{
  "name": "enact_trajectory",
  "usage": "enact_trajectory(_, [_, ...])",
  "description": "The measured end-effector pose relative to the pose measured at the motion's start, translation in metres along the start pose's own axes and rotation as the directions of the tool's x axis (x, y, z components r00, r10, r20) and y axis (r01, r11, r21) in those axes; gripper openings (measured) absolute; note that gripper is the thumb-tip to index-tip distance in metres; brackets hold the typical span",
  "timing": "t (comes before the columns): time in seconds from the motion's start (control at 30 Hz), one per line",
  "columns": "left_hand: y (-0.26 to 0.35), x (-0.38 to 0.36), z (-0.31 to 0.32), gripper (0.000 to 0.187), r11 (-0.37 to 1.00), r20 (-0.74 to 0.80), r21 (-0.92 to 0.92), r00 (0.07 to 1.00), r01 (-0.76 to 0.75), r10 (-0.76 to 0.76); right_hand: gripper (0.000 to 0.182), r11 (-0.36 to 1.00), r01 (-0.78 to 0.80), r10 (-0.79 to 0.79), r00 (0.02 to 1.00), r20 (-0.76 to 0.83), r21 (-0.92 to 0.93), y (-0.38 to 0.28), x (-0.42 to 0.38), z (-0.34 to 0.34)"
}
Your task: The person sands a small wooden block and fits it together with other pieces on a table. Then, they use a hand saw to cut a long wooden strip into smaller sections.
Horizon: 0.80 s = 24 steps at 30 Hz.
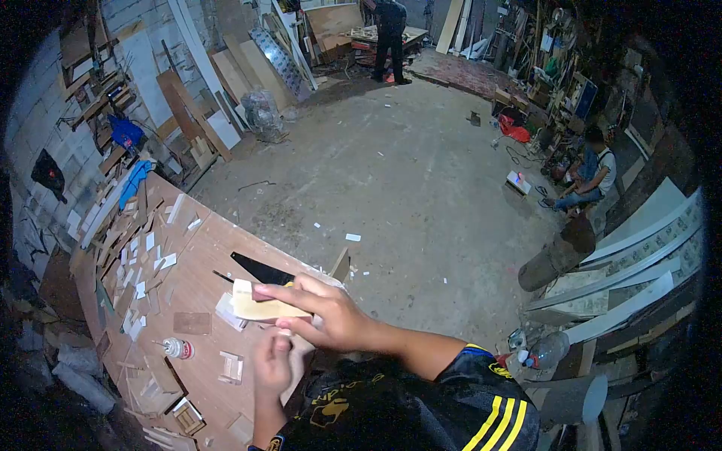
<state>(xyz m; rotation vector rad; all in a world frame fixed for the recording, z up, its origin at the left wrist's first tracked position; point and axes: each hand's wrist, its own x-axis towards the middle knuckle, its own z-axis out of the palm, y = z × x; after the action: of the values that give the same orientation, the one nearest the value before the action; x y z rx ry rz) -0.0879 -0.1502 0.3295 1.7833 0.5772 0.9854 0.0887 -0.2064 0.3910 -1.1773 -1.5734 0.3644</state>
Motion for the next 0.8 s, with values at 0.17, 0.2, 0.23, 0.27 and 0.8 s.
enact_trajectory(0.17, [-0.007, -0.004, -0.017, 0.033, 0.996, -0.084, -0.084, 0.996, 0.027, -0.034, 0.051, 0.997, -0.057, 0.052, 0.991, 0.12, 0.045, 0.004, 0.002, 0.003])
enact_trajectory(0.2, [-0.001, -0.008, -0.018, 0.034, 0.997, -0.1, -0.065, 0.994, 0.031, -0.037, 0.051, 0.996, -0.064, 0.057, 0.99, 0.13, 0.053, 0.005, 0.001, 0.006])
enact_trajectory(0.23, [0.003, -0.011, -0.017, 0.034, 0.997, -0.109, -0.064, 0.993, 0.033, -0.039, 0.051, 0.996, -0.062, 0.054, 0.989, 0.137, 0.057, 0.008, 0.004, 0.012])
enact_trajectory(0.27, [0.006, -0.016, -0.016, 0.035, 0.999, -0.053, 0.015, 0.997, 0.05, -0.049, 0.052, 0.996, -0.032, 0.023, 0.993, 0.117, 0.082, 0.011, 0.008, 0.02])
enact_trajectory(0.8, [0.006, -0.074, -0.11, 0.045, 0.878, -0.432, -0.476, 0.853, 0.06, -0.293, 0.064, 0.904, -0.125, 0.11, 0.992, 0.061, 0.409, -0.001, 0.019, 0.088])
